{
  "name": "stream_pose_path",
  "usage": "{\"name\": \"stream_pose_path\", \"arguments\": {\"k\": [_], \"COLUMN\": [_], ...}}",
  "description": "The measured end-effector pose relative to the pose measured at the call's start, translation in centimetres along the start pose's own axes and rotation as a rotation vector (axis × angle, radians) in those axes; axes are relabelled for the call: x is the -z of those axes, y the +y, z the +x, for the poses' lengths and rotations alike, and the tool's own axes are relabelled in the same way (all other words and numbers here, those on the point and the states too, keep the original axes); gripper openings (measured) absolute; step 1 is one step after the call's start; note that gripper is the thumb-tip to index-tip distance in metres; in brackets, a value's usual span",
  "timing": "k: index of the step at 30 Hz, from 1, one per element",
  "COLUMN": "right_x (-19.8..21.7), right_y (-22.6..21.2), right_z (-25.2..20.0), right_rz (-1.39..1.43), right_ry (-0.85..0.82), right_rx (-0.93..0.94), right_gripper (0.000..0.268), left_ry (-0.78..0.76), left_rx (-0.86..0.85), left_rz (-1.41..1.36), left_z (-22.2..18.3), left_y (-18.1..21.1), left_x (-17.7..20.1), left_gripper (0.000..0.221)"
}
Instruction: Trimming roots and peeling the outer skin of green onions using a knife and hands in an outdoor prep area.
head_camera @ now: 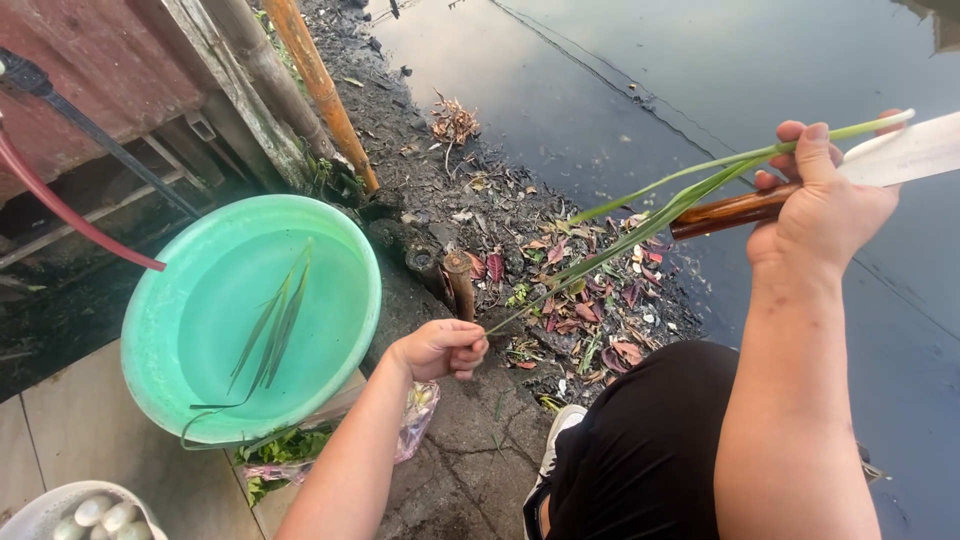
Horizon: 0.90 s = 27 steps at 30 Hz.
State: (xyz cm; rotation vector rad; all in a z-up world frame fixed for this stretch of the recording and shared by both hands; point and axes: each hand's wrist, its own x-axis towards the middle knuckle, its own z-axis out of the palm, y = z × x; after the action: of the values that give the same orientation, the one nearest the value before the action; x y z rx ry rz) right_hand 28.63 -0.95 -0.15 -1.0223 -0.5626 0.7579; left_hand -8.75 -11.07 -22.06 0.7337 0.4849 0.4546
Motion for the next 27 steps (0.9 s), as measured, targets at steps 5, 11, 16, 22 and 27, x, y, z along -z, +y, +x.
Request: {"name": "stream_pose_path", "arguments": {"k": [5, 11, 16, 22, 27], "right_x": [-0.5, -0.2, -1.1, -1.8, -1.4], "right_y": [0.0, -1.1, -0.9, -0.4, -0.4], "right_z": [-1.0, -0.8, -2.5, -3.1, -2.9], "right_rz": [0.094, 0.076, 0.042, 0.054, 0.066], "right_ry": [0.016, -0.023, -0.086, -0.123, -0.113], "right_rx": [-0.011, 0.132, 0.055, 0.031, 0.043], "right_gripper": [0.057, 0.048, 0.052, 0.055, 0.053], "left_ry": [0.695, 1.190, 1.071, 0.554, 0.289], "left_rx": [-0.366, 0.221, -0.188, -0.408, -0.358], "left_rz": [-0.037, 0.346, 0.776, 0.640, 0.477], "left_z": [1.9, 3.0, 4.6, 7.0, 7.6], "left_y": [-0.2, -2.5, 2.9, 2.9, 1.0], "left_x": [0.3, 1.7, -7.5, -10.5, -9.0], "left_gripper": [0.036, 0.070, 0.032, 0.035, 0.034]}}
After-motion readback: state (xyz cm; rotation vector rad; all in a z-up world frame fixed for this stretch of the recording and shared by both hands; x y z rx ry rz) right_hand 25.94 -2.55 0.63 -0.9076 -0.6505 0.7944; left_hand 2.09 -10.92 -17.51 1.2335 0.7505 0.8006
